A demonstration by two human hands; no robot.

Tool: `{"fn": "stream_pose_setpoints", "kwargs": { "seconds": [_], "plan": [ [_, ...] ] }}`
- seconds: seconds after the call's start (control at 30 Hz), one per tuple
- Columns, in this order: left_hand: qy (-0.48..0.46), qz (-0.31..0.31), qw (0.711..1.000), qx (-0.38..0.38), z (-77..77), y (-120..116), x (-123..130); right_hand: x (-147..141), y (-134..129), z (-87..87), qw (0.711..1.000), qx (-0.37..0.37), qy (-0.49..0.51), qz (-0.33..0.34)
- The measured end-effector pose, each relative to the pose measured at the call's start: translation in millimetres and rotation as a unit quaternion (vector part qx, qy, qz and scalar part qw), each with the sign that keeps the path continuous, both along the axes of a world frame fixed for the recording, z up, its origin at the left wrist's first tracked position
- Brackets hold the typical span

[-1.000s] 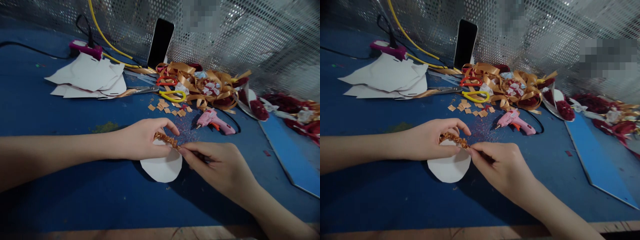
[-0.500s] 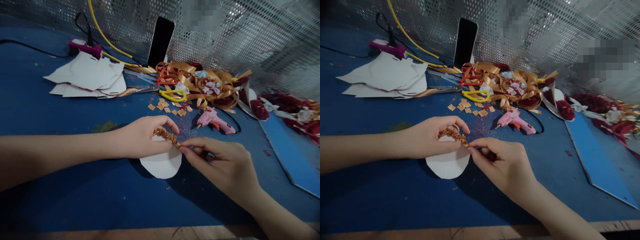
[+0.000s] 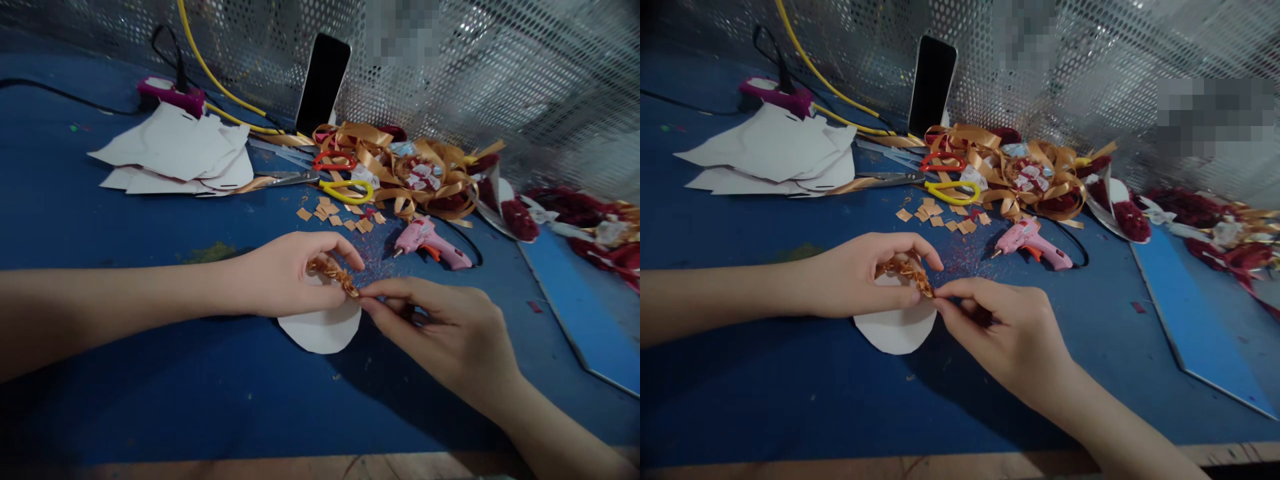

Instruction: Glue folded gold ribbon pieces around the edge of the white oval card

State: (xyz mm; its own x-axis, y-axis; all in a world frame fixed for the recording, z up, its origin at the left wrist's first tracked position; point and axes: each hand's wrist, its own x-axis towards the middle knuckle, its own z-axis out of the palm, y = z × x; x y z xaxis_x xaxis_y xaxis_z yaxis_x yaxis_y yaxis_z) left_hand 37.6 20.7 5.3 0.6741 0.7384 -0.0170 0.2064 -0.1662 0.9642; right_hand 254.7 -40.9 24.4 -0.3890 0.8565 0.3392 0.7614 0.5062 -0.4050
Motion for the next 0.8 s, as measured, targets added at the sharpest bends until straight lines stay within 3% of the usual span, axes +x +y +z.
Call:
{"fn": "stream_pose_setpoints", "kwargs": {
  "seconds": [0.27, 0.43, 0.53, 0.67, 0.8],
  "plan": [
    [-0.014, -0.042, 0.999, -0.006, -3.2, 5.6, -2.2, 1.0, 0.5, -0.4, 0.999, -0.019, 0.005, -0.025],
    [0.008, -0.051, 0.998, 0.044, -10.2, 5.4, -1.9, 2.8, 4.4, 0.1, 0.975, -0.218, 0.024, -0.034],
    [0.010, -0.035, 0.991, 0.128, -11.9, 4.1, -2.8, 2.4, 6.5, -0.2, 0.949, -0.307, 0.056, -0.046],
    [-0.012, 0.007, 0.971, 0.238, -10.9, 2.3, -4.8, 2.0, 8.6, -1.6, 0.930, -0.350, 0.083, -0.075],
    [-0.030, 0.052, 0.967, 0.247, -9.0, 0.6, -6.1, 2.7, 10.7, -1.4, 0.927, -0.355, 0.088, -0.083]
  ]
}}
